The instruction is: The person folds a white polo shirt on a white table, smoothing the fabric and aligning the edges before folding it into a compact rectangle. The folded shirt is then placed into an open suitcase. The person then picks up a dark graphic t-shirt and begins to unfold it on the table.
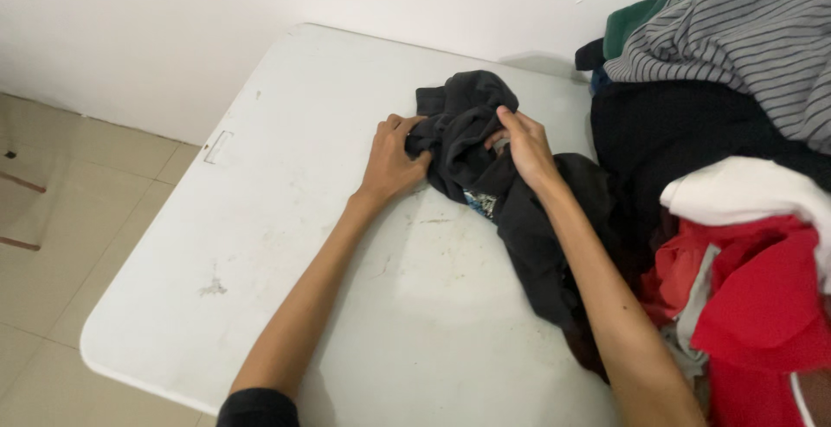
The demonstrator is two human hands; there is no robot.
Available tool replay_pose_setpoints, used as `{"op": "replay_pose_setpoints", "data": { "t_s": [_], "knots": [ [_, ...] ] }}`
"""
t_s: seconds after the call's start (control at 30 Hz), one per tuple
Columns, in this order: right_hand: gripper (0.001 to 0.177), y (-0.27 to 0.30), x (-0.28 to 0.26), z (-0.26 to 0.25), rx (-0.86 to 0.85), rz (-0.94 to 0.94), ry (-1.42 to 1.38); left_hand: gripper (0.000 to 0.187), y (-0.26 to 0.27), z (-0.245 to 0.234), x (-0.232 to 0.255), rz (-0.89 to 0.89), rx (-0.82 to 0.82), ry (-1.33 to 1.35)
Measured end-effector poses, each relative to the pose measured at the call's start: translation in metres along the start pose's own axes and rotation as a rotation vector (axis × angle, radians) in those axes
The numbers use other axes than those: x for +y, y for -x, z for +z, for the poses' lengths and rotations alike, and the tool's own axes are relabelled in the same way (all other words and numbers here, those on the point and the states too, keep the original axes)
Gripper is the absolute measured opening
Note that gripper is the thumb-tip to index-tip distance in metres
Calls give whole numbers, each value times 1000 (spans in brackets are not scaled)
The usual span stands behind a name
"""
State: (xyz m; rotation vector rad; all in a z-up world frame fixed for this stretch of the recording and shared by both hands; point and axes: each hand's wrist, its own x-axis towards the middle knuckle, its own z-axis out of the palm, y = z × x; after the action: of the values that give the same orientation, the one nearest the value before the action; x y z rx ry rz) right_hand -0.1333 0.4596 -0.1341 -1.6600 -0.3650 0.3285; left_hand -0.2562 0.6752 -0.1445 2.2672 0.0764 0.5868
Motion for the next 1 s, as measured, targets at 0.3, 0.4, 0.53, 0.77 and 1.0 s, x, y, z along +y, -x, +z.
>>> {"op": "replay_pose_setpoints", "data": {
  "t_s": [0.3, 0.4, 0.53, 0.77, 1.0],
  "knots": [
    [38, 4, -4, -9, -30, 16, 107, 56, -7, -8, 11, 219, -67, -275],
    [48, 17, -7, -4, 12, -76, 100, 52, -2, -13, 11, 316, -11, -162],
    [62, 46, -21, 1, -60, -180, 602, 49, -1, -20, 16, 143, -22, 180],
    [55, 43, -30, 27, -197, -120, 595, 33, 2, -13, 28, -192, 178, 332],
    [49, -16, 50, -1, -325, -205, -421, 68, 30, 7, 18, -111, 525, 201]
  ]
}}
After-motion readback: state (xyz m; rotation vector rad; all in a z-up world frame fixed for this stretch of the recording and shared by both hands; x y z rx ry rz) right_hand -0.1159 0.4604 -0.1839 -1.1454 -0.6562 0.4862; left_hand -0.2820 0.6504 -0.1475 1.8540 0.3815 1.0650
